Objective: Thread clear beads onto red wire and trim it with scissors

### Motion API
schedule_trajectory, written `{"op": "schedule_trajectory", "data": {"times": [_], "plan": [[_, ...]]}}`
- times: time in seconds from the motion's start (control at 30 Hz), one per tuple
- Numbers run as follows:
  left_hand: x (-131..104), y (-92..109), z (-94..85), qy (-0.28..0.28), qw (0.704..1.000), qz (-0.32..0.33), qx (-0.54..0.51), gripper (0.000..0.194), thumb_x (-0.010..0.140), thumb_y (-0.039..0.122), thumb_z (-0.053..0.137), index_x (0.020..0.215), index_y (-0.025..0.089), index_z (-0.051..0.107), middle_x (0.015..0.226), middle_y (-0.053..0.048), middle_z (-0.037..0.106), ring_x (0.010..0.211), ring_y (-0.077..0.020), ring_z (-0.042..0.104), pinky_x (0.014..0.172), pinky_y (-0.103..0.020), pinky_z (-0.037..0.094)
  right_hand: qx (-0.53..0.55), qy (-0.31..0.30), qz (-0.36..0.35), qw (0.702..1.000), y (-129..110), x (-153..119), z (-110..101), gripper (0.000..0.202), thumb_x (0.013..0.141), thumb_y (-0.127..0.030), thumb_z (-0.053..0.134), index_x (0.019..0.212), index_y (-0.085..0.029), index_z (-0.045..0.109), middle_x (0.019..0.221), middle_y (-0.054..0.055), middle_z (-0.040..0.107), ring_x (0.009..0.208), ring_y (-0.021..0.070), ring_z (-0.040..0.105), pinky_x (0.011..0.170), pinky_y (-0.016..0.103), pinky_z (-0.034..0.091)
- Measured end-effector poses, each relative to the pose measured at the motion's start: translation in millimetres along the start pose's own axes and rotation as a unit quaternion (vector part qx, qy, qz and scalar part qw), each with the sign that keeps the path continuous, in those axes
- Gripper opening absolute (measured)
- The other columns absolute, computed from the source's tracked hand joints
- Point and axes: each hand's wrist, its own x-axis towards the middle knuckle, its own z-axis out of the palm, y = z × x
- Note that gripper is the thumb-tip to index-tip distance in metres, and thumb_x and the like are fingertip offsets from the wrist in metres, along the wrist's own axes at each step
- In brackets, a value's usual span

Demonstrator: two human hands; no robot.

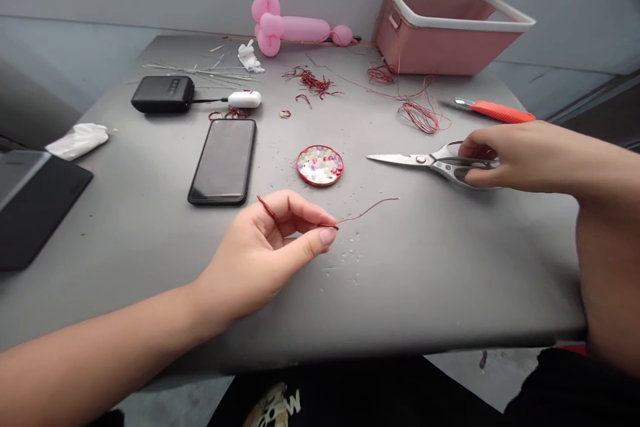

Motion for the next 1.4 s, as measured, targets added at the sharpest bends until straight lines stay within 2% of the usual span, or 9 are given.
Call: {"op": "schedule_trajectory", "data": {"times": [0.1,0.2,0.3,0.4,0.63,0.87,1.0,1.27,1.4], "plan": [[0.6,0.9,-0.8,0.009,1.000,0.018,0.005,0.015,0.074,0.022,0.080,0.080,0.018,0.067,0.084,-0.001,0.072,0.082,-0.0136,0.068,0.075,-0.022,0.056,0.017,-0.053,0.008,0.998,-15.0,-7.7,-4.8,0.019,0.080,-0.035,0.067,0.089,-0.019,0.061,0.079,0.002,0.067,0.065,0.0106,0.055,0.060,0.031,0.039],[-0.2,1.6,-1.3,0.016,0.999,0.041,0.002,0.015,0.073,0.022,0.081,0.078,0.018,0.068,0.083,-0.001,0.073,0.083,-0.0144,0.069,0.076,-0.023,0.057,0.058,0.020,-0.014,0.998,-34.2,-13.3,-7.5,0.036,0.077,-0.054,0.068,0.085,-0.021,0.055,0.072,0.001,0.058,0.061,0.0095,0.047,0.058,0.030,0.036],[-1.4,2.2,-1.7,0.033,0.997,0.061,-0.020,0.014,0.073,0.019,0.082,0.076,0.019,0.068,0.084,0.000,0.073,0.085,-0.0138,0.069,0.076,-0.021,0.057,0.083,0.052,-0.103,0.990,-50.5,-17.3,-2.9,0.056,0.074,-0.075,0.058,0.078,-0.020,0.049,0.070,0.001,0.051,0.061,0.0114,0.043,0.057,0.031,0.035],[-1.4,3.1,-2.2,0.057,0.994,0.061,-0.065,0.014,0.072,0.018,0.082,0.076,0.019,0.069,0.082,0.002,0.073,0.081,-0.0109,0.068,0.074,-0.018,0.056,0.114,-0.023,-0.206,0.972,-61.5,-22.2,5.6,0.062,0.077,-0.082,0.045,0.080,-0.021,0.044,0.074,0.003,0.051,0.061,0.0143,0.045,0.056,0.030,0.036],[1.6,1.7,-1.6,0.070,0.991,0.049,-0.102,0.016,0.070,0.016,0.083,0.072,0.019,0.067,0.081,0.003,0.073,0.078,-0.0091,0.068,0.074,-0.017,0.057,0.200,0.014,-0.289,0.936,-87.0,-38.5,20.2,0.058,0.076,-0.079,0.054,0.076,-0.023,0.042,0.066,0.001,0.049,0.054,0.0156,0.042,0.049,0.029,0.032],[-0.8,-0.9,1.7,0.056,0.994,0.077,-0.054,0.019,0.069,0.020,0.084,0.068,0.019,0.066,0.082,-0.001,0.074,0.081,-0.0159,0.072,0.079,-0.027,0.060,0.159,0.088,-0.309,0.934,-106.7,-51.3,22.9,0.057,0.079,-0.077,0.052,0.073,-0.023,0.039,0.061,-0.002,0.045,0.051,0.0130,0.040,0.048,0.028,0.029],[-2.2,2.7,3.7,0.046,0.993,0.093,-0.060,0.021,0.067,0.015,0.083,0.063,0.020,0.064,0.076,0.001,0.073,0.077,-0.0147,0.071,0.075,-0.025,0.059,0.139,0.131,-0.312,0.931,-110.2,-52.8,21.9,0.053,0.082,-0.073,0.053,0.076,-0.023,0.037,0.062,0.001,0.047,0.052,0.0154,0.040,0.047,0.030,0.030],[-2.9,7.5,4.2,0.047,0.993,0.107,0.003,0.028,0.064,0.026,0.087,0.055,0.018,0.062,0.072,-0.001,0.069,0.071,-0.0153,0.068,0.067,-0.025,0.057,0.154,0.133,-0.319,0.926,-109.0,-54.6,23.3,0.051,0.080,-0.067,0.061,0.076,-0.024,0.035,0.060,0.000,0.044,0.051,0.0156,0.038,0.046,0.031,0.027],[-4.6,6.9,3.0,0.036,0.994,0.107,0.012,0.022,0.068,0.019,0.083,0.057,0.019,0.064,0.074,-0.001,0.070,0.067,-0.0138,0.067,0.062,-0.023,0.056,0.137,0.153,-0.320,0.925,-108.4,-54.6,22.3,0.050,0.080,-0.068,0.061,0.076,-0.024,0.036,0.060,0.001,0.043,0.052,0.0167,0.038,0.047,0.031,0.027]]}}
